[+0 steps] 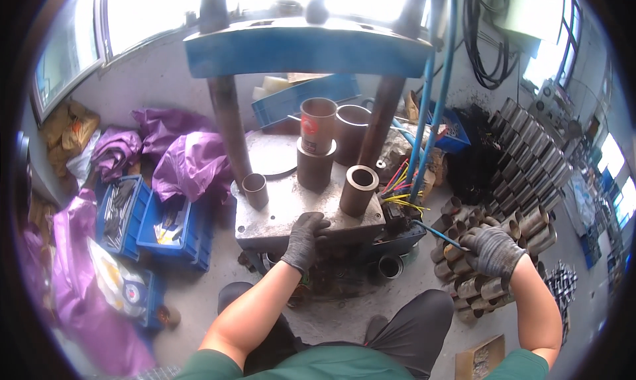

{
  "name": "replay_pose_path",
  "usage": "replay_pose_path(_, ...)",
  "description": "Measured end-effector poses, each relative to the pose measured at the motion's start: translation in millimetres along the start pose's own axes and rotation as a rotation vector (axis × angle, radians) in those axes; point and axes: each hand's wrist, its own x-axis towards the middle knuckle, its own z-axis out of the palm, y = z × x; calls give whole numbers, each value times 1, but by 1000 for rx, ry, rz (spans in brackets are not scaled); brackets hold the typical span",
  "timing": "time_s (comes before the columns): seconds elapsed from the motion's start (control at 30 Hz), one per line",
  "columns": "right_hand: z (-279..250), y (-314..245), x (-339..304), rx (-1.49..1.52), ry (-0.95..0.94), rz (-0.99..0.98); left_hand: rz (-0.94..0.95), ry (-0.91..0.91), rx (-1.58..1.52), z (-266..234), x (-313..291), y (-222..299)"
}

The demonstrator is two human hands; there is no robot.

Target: The person assembles motor stators into metal housings by manually inserting them and then using a hydraulic press to seat them firmly.

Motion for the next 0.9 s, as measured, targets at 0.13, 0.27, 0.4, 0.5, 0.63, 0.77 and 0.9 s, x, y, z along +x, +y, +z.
replay_pose_path(0.13, 31, 1, -25, 317, 223, 157, 221, 33, 286, -19, 17, -24)
replay_pose_path(0.27, 57, 3, -24, 258, 732, 104, 509, 106, 625, 7, 39, -40)
replay_pose_path(0.4, 35, 34, 16, 184, 1051, 169, 700, 201, 835, 42, 79, -47)
replay_pose_path(0.5, 16, 56, 44, 175, 1073, 237, 790, 237, 857, 66, 101, -48)
replay_pose_path(0.63, -14, 74, 79, 278, 926, 426, 843, 146, 682, 88, 111, -37)
replay_pose_path(0.77, -28, 86, 95, 346, 806, 520, 716, 147, 709, 98, 102, -28)
replay_pose_path(0.9, -30, 89, 100, 320, 752, 517, 611, -188, 314, 77, 63, -21)
